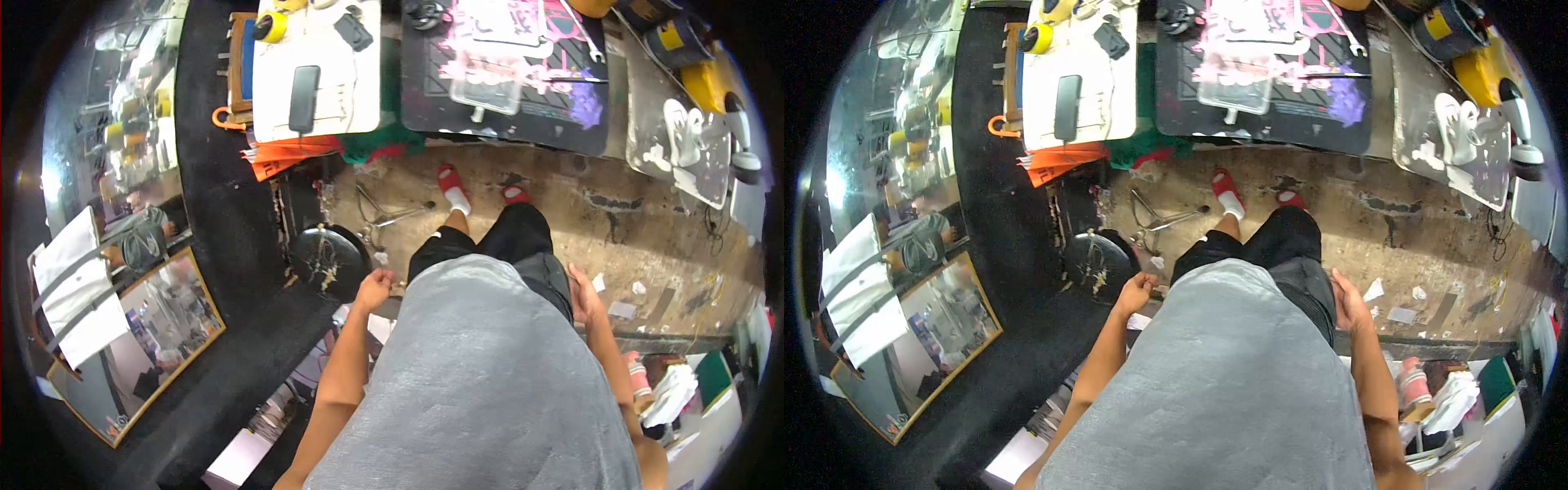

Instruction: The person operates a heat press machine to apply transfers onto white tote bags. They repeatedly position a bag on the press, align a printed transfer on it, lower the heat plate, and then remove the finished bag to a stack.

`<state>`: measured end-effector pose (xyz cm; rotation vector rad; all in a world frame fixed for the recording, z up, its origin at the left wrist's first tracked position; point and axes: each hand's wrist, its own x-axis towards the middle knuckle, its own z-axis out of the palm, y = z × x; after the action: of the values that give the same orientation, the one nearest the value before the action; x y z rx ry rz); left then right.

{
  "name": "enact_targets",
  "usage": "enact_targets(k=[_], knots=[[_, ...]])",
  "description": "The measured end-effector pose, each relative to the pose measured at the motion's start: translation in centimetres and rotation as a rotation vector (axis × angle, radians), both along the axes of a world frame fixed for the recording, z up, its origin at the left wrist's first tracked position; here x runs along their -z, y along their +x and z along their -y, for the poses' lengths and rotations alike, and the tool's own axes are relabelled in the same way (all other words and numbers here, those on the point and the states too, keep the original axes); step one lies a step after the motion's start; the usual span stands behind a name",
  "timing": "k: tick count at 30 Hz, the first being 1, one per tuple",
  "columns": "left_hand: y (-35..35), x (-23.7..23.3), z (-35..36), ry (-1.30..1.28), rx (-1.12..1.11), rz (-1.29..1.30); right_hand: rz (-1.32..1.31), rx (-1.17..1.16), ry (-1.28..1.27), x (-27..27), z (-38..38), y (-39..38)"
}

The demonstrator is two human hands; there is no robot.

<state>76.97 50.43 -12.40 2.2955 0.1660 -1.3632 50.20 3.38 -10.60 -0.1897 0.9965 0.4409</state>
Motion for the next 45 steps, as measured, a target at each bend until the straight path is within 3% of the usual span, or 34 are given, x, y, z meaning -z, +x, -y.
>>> enact_targets(k=[2, 6, 9, 11, 14, 16, 19, 22, 25, 29, 32, 34, 37, 45], knots=[[4.4, 1.1, -1.4, 0.04, 0.252, 0.233, -0.035, 0.031, -0.055, -1.2, -2.7, 1.6], [13.1, -0.3, 0.2, -0.132, -0.031, 0.102, -0.082, 0.182, -0.104, -2.0, -7.9, 2.6], [18.1, -0.6, 0.8, -0.17, 0.081, 0.098, -0.03, 0.31, -0.061, -2.7, -11.3, 3.3], [20.7, -0.9, 1.5, -0.063, 0.23, 0.114, -0.045, 0.355, -0.099, -3.3, -13.0, 4.0], [23.6, 0.8, 0.9, -0.097, 0.242, 0.03, -0.097, 0.392, -0.232, -4.8, -14.9, 5.9], [24.5, 0.5, 1.6, -0.064, 0.343, 0.075, -0.137, 0.407, -0.322, -4.7, -16.5, 6.6], [25.7, 1.3, 1.8, -0.09, 0.397, 0.058, -0.053, 0.509, -0.192, -2.6, -18.2, 5.6], [26.5, 1.3, 2.3, -0.099, 0.324, -0.028, -0.063, 0.533, -0.282, -3.0, -19.6, 5.9], [27.7, 1.4, 2.3, -0.033, 0.527, 0.043, -0.037, 0.523, -0.292, -5.1, -19.5, 8.2], [29.6, 4.0, 0.2, -0.097, 0.551, 0.076, -0.031, 0.536, -0.303, -4.6, -19.9, 8.7], [30.4, 3.1, 0.6, -0.097, 0.527, 0.069, 0.001, 0.549, -0.169, -3.8, -19.7, 8.6], [30.5, 1.9, 1.3, -0.048, 0.443, 0.017, -0.063, 0.557, -0.253, -4.3, -19.8, 9.7], [31.4, 3.5, 0.0, -0.094, 0.458, 0.031, -0.052, 0.539, -0.234, -4.0, -19.8, 9.9], [31.7, 1.4, 1.3, -0.068, 0.473, 0.039, -0.103, 0.537, -0.254, -4.9, -19.6, 12.0]])
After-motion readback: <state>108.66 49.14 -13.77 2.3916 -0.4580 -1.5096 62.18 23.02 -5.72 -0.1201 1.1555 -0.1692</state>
